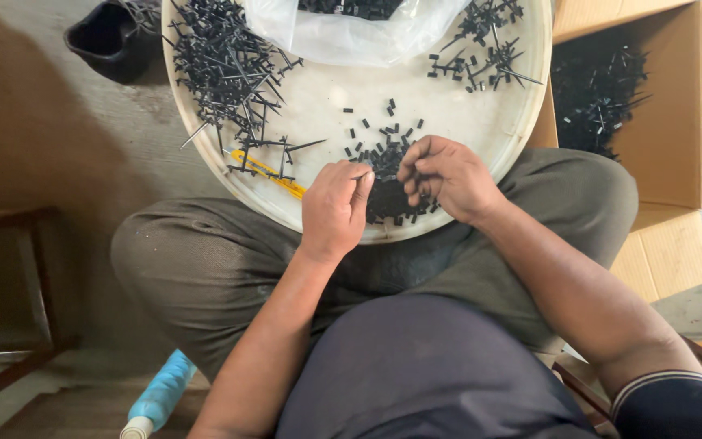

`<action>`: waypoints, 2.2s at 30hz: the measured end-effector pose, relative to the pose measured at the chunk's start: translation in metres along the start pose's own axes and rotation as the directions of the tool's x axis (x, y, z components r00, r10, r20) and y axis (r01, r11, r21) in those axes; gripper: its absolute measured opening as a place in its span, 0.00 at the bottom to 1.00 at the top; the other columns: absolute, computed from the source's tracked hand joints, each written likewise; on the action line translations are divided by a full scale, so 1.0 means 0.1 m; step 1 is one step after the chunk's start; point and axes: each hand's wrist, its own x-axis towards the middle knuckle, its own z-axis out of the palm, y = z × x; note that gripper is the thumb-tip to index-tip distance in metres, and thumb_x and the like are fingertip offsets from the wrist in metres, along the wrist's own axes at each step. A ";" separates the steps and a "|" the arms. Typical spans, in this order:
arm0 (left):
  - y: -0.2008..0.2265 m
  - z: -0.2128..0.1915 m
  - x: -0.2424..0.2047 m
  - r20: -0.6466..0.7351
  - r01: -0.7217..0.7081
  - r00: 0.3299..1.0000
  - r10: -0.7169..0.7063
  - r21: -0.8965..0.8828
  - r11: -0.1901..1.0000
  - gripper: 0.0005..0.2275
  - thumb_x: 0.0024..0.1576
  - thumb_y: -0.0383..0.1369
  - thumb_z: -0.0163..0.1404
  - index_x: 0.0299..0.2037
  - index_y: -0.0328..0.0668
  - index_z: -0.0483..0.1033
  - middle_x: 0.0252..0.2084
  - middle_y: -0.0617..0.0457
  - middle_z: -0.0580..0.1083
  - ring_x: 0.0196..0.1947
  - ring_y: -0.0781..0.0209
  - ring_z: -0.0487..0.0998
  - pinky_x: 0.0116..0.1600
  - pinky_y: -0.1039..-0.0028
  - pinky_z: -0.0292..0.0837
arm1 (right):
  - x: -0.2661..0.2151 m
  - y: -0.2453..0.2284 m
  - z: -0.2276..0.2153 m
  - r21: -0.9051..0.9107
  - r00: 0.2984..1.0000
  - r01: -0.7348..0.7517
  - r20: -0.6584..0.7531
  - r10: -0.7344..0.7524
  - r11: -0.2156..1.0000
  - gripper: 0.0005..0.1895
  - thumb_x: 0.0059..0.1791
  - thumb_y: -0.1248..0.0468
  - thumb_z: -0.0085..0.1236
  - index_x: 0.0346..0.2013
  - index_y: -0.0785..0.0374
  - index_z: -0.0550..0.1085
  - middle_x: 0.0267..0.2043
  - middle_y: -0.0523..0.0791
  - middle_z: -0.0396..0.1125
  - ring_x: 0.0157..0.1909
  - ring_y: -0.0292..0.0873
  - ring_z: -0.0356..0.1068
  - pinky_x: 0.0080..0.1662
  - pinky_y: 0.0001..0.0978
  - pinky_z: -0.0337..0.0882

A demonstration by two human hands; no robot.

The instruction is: The person sits cross-legged and repeatedly picks up small black plastic fastener heads and metal nails from a white basin, pressing them together by hand. The assembled fasteners are placed into a cardboard box to the right.

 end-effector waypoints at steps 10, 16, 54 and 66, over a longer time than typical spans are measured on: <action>-0.07 0.09 -0.09 0.027 -0.029 0.999 0.028 0.025 0.999 0.05 0.64 0.30 0.52 0.40 0.37 0.75 0.34 0.48 0.75 0.34 0.48 0.75 0.39 0.63 0.71 | -0.11 -0.01 0.23 -0.864 0.939 0.273 0.143 -0.314 0.422 0.08 0.50 0.63 0.63 0.37 0.65 0.75 0.29 0.45 0.68 0.28 0.41 0.65 0.32 0.31 0.66; -0.27 0.25 -0.15 0.255 0.684 0.721 -0.645 -0.409 0.604 0.11 0.63 0.33 0.51 0.32 0.33 0.77 0.20 0.59 0.70 0.19 0.71 0.66 0.26 0.74 0.62 | -0.21 -0.05 0.33 -0.793 0.598 0.576 0.575 -0.558 -0.200 0.08 0.50 0.67 0.64 0.36 0.65 0.72 0.33 0.48 0.68 0.34 0.50 0.71 0.36 0.39 0.69; -0.04 0.11 -0.09 -0.060 0.030 0.998 -0.029 0.012 0.999 0.07 0.62 0.30 0.57 0.34 0.38 0.75 0.27 0.49 0.72 0.28 0.48 0.74 0.35 0.63 0.68 | 0.05 0.11 0.06 -0.388 0.982 -0.005 -0.175 -0.068 0.921 0.11 0.56 0.58 0.50 0.38 0.63 0.72 0.30 0.40 0.69 0.29 0.32 0.65 0.31 0.24 0.67; -0.10 0.14 -0.13 -0.035 0.049 0.998 -0.046 0.094 0.994 0.10 0.62 0.33 0.57 0.30 0.37 0.74 0.25 0.48 0.71 0.27 0.48 0.73 0.33 0.62 0.66 | -0.01 0.10 0.19 -0.838 0.953 0.273 0.167 -0.253 0.473 0.10 0.55 0.62 0.60 0.35 0.67 0.73 0.29 0.45 0.66 0.31 0.39 0.65 0.34 0.33 0.67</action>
